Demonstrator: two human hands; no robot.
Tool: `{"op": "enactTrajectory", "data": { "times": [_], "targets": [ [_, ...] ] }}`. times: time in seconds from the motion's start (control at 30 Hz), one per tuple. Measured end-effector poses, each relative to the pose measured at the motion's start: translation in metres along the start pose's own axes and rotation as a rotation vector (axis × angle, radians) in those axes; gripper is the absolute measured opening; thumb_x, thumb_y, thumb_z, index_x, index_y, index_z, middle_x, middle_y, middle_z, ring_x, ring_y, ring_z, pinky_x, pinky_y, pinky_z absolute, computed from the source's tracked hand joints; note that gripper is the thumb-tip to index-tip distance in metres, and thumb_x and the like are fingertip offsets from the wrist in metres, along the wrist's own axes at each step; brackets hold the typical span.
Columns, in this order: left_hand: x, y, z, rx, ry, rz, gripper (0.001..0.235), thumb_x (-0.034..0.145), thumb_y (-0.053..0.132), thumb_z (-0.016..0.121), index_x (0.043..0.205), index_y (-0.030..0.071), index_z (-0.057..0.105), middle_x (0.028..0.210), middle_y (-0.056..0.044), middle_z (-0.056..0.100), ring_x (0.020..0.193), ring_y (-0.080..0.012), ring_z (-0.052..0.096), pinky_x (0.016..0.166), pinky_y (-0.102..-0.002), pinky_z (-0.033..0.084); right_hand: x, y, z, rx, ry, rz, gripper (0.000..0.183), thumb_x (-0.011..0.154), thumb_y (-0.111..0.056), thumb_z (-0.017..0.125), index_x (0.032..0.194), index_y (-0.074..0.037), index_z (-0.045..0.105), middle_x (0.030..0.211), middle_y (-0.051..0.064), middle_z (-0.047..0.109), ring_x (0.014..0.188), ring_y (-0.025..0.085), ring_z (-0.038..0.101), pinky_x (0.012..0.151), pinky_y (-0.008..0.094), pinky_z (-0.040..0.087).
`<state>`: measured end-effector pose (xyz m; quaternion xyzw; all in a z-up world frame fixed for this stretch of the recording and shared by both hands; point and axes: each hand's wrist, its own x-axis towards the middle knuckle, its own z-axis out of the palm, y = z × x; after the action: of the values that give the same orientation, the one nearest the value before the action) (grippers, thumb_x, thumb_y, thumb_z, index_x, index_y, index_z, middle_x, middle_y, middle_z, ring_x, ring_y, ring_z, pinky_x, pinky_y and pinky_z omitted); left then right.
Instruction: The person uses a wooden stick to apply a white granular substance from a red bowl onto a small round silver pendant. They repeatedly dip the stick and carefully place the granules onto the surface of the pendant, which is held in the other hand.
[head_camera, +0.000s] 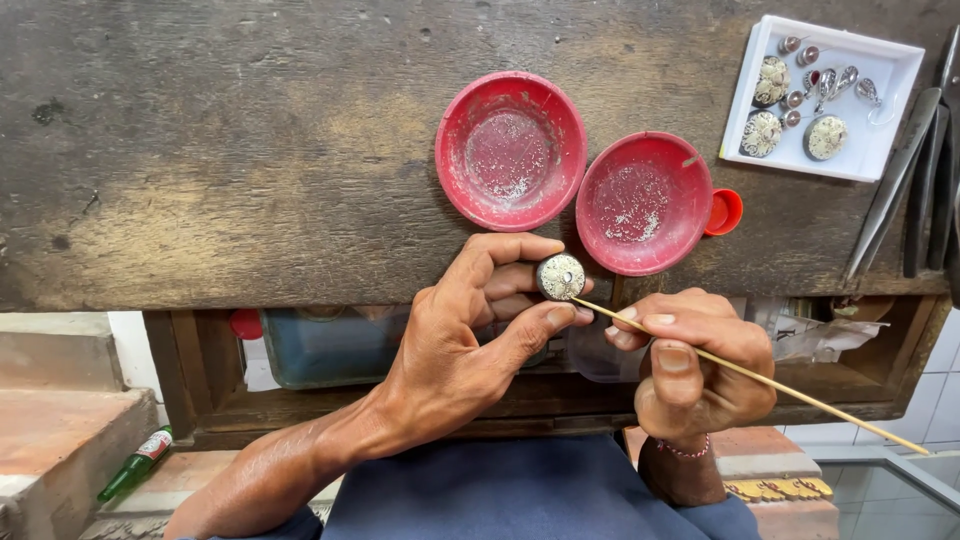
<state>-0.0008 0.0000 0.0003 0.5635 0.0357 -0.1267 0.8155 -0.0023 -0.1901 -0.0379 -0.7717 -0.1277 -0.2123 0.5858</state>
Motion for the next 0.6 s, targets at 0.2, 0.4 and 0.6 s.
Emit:
{"op": "enactTrajectory", "data": {
  "times": [0.2,0.4,0.6],
  "targets": [
    [0.0005,-0.0005,-0.0001,-0.016,-0.007,-0.012,0.037,0.099,0.005,0.065,0.132,0.003,0.048,0.116,-0.019,0.073,0.101,-0.0252,0.08,0.1,-0.03,0.063,0.0004,-0.0015,-0.0008,-0.038,-0.003,0.005,0.015,0.104,-0.018,0.053,0.098,-0.005,0.057,0.078,0.015,0.065,0.056,0.021,0.066,0.061,0.026,0.051],
    [0.0,-0.0006,-0.0002,-0.005,-0.01,-0.005,0.037,0.099,0.004,0.064,0.132,0.002,0.048,0.116,-0.019,0.073,0.101,-0.0243,0.079,0.101,-0.031,0.063,0.0003,-0.0012,-0.0011,-0.036,-0.005,0.002,0.013,0.104,-0.017,0.054,0.098,-0.005,0.057,0.074,0.015,0.064,0.056,0.021,0.066,0.062,0.027,0.051],
    [0.0007,0.0011,-0.0004,-0.004,-0.009,0.001,0.037,0.099,0.005,0.065,0.132,0.002,0.048,0.116,-0.019,0.073,0.101,-0.0251,0.079,0.1,-0.031,0.063,0.0016,0.0003,-0.0004,-0.034,0.0,-0.016,0.016,0.104,-0.02,0.053,0.098,-0.005,0.056,0.071,0.014,0.062,0.056,0.021,0.065,0.061,0.027,0.05]
  ]
}}
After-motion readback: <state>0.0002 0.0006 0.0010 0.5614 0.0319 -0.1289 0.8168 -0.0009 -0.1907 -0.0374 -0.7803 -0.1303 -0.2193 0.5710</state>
